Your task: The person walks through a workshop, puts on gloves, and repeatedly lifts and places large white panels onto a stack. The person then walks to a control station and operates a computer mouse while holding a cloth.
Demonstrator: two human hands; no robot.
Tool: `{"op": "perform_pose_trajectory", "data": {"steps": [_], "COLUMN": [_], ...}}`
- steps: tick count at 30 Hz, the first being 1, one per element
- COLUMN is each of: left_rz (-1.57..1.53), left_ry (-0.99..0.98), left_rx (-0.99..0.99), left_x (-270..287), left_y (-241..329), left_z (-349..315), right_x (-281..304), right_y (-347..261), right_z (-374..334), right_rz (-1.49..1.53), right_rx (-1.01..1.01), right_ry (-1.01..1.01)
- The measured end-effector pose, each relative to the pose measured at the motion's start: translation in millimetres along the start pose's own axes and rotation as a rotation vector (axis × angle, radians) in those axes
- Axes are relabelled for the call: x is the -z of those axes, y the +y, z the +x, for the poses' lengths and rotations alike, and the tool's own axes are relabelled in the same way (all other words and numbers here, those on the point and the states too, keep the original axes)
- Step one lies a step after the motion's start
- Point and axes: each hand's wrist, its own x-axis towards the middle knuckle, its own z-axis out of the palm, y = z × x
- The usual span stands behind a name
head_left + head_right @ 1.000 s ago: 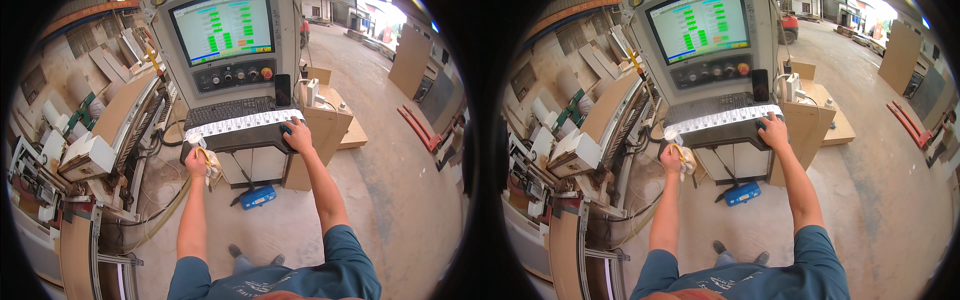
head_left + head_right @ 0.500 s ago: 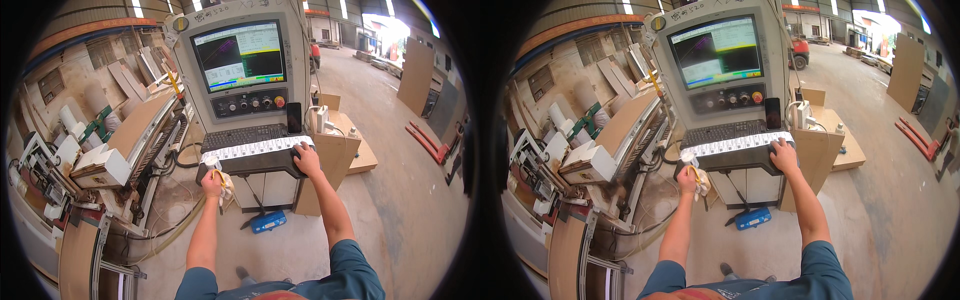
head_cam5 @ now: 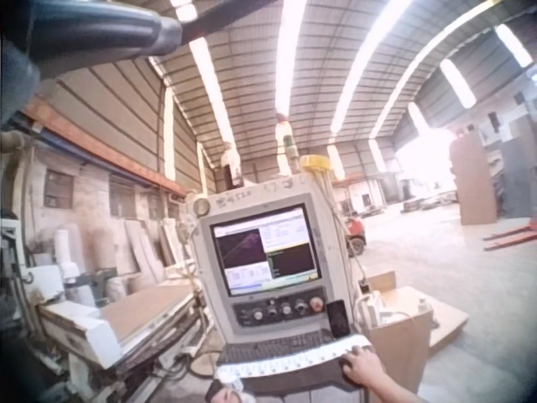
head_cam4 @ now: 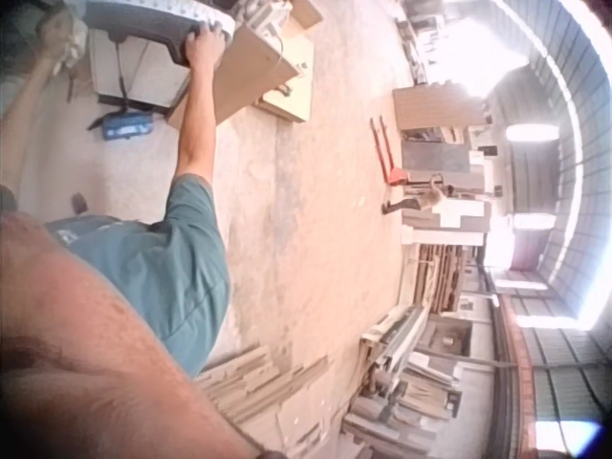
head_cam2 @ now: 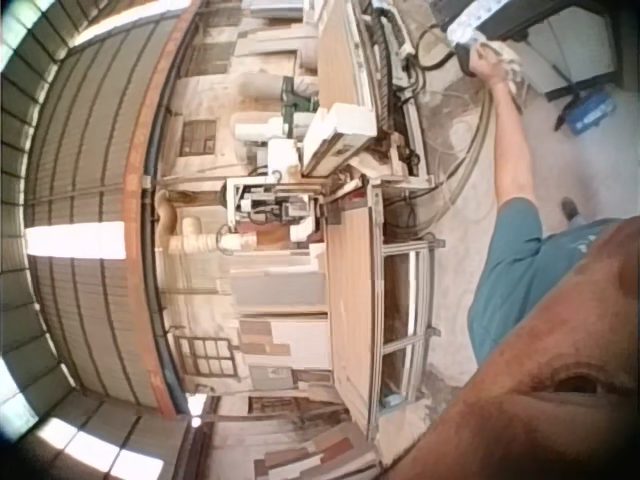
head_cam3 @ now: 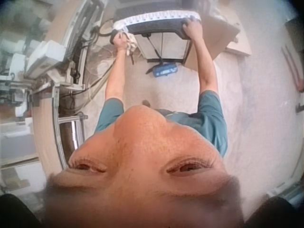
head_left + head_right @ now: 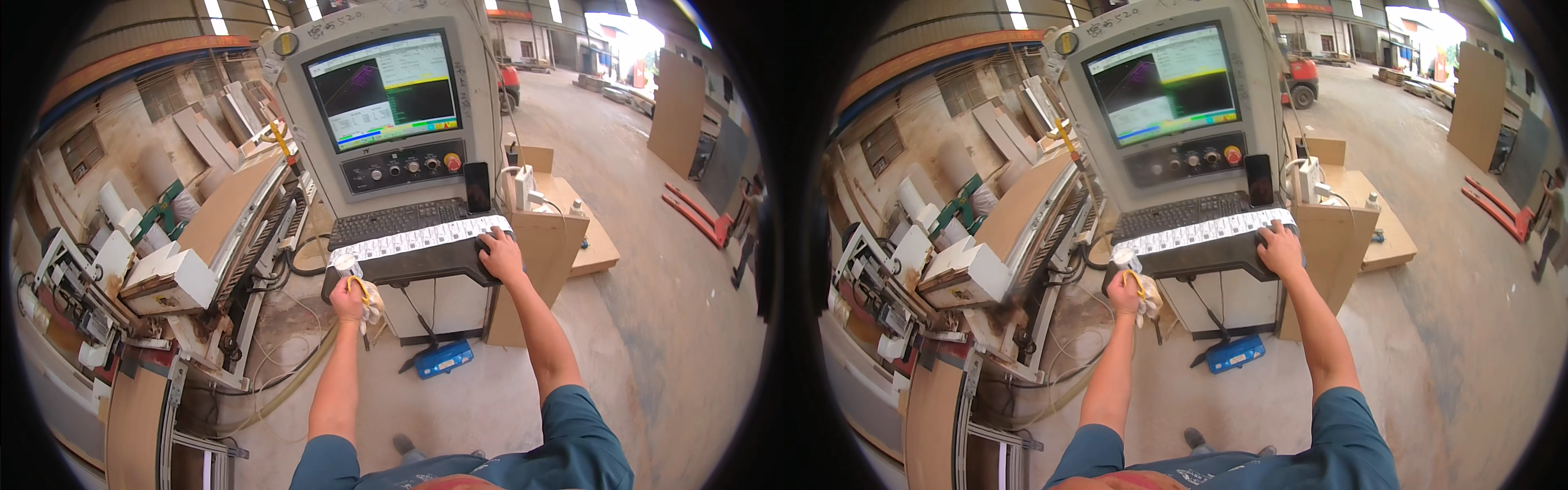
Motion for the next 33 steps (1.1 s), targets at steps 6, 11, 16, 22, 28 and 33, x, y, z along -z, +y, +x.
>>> {"op": "perform_pose_trajectory", "data": {"steps": [6,11,16,22,28,33], "left_rz": [0.011,-0.003,0.000,0.007,0.014,0.007], "left_ry": [-0.008,-0.035,-0.057,-0.035,-0.033,-0.034], "left_rx": [0.011,-0.022,-0.009,-0.029,-0.047,-0.039], "left_x": [-1.6,0.4,2.4,1.3,1.9,1.2], "left_y": [2.2,3.1,3.7,6.0,10.3,8.1], "left_z": [0.5,-0.2,-0.1,-1.5,-0.1,-1.1], "right_x": [5.7,2.1,-2.5,-0.8,-3.5,-0.6], "right_y": [-0.2,2.8,5.4,4.6,6.3,6.0], "right_z": [-1.8,-3.0,-4.2,-5.0,-4.9,-4.0], "right_rz": [-0.044,-0.024,-0.022,-0.032,-0.042,-0.031], "right_rx": [-0.097,-0.012,-0.001,-0.006,-0.014,-0.025], "right_ry": [-0.085,0.000,0.017,0.003,0.000,-0.024]}}
